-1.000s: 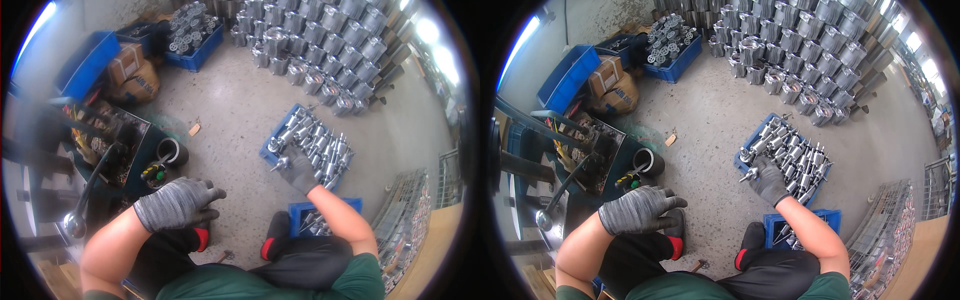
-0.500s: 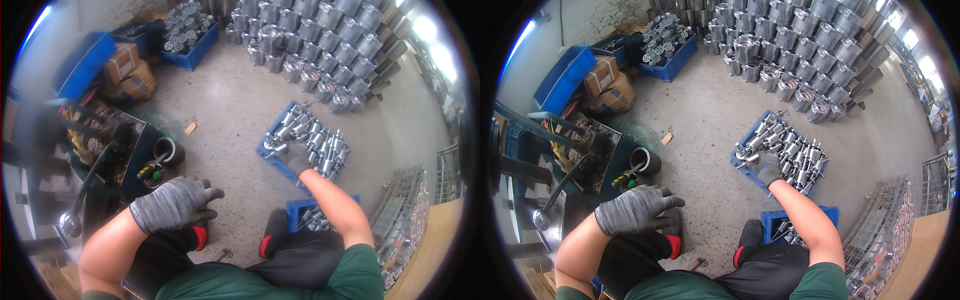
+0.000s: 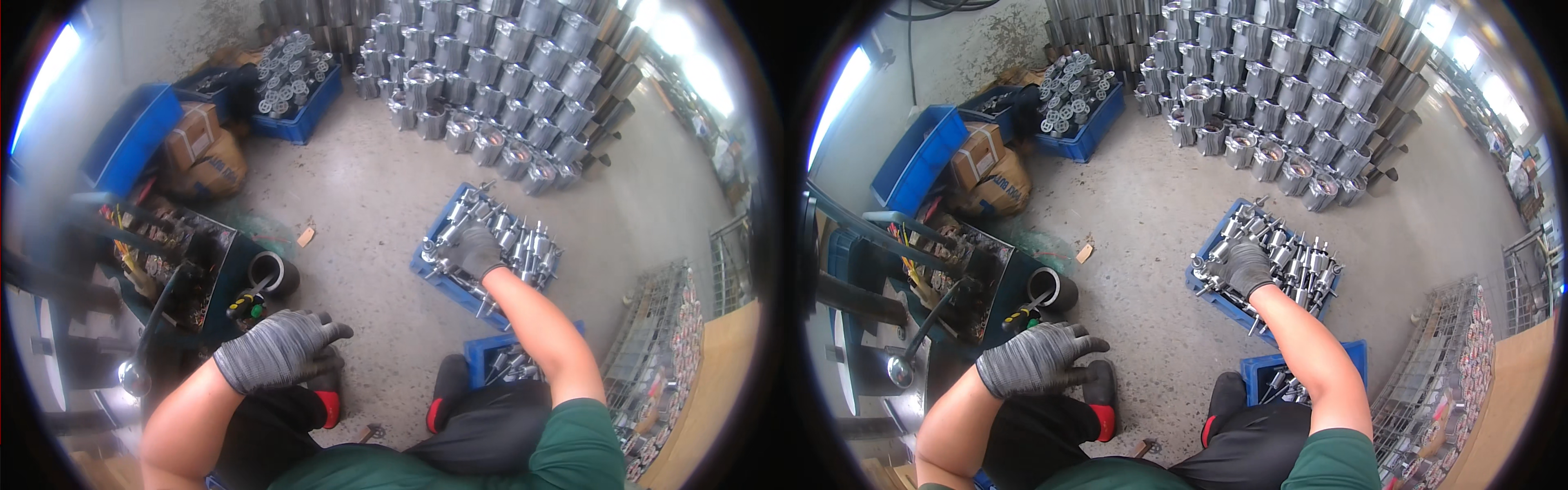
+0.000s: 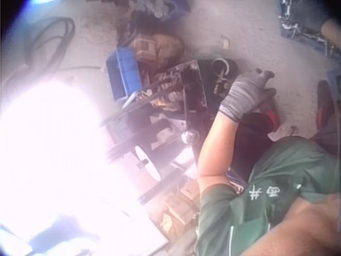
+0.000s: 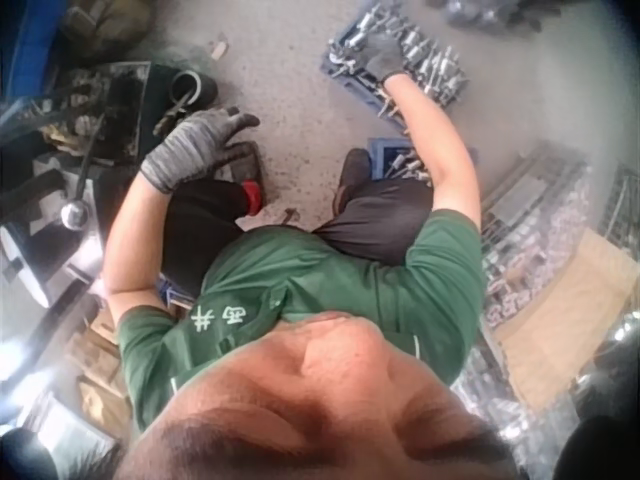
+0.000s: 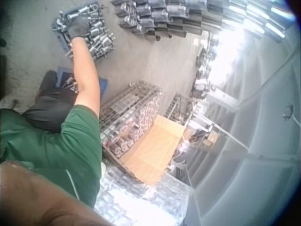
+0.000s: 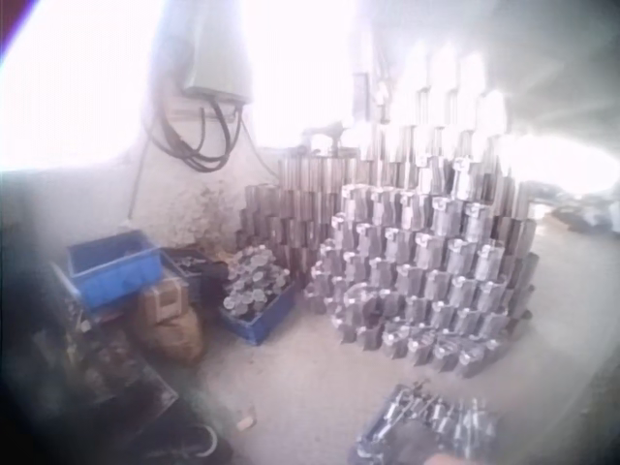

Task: The person presses components onto metal shafts using a press machine, then transfers and arranges the finished metal shaft assemblies from one plastic crate into another by hand.

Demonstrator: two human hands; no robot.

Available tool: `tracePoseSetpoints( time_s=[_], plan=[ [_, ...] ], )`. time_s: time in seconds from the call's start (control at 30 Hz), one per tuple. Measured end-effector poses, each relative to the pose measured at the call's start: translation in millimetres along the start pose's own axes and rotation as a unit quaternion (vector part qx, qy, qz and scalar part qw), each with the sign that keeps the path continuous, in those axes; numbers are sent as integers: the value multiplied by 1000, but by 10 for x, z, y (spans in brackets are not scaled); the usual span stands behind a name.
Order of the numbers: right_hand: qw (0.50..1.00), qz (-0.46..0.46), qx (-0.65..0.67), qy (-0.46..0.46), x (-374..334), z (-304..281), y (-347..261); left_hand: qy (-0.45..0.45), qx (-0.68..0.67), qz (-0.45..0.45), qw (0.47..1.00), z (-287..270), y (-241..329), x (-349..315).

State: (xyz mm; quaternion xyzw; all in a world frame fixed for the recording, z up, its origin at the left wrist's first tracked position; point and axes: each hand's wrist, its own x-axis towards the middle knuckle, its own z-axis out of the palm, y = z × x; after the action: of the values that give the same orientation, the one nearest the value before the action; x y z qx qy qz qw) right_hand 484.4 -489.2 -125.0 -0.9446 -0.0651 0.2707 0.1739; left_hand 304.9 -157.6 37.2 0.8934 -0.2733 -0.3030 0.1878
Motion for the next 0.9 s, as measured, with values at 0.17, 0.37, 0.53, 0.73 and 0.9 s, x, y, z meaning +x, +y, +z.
tracePoseSetpoints(
  time_s=[0.17, 0.37, 0.53, 0.73, 0.9],
  plan=[
    [970, -80, -141, 182, 381, 497, 449, 23, 5, 36, 999, 13, -39, 73],
    [977, -89, -119, 156, 450, 462, 341, 16, -2, 16, 1000, -37, -6, 37],
    [962, -155, -132, 184, 396, 532, 431, 21, 10, 18, 1000, 4, -24, 41],
    [980, -128, -78, 133, 358, 381, 443, 19, 6, 17, 1000, -22, -31, 49],
    [971, -179, -15, 158, -149, 336, 812, 17, -2, -7, 1000, 16, -16, -36]
  ],
)
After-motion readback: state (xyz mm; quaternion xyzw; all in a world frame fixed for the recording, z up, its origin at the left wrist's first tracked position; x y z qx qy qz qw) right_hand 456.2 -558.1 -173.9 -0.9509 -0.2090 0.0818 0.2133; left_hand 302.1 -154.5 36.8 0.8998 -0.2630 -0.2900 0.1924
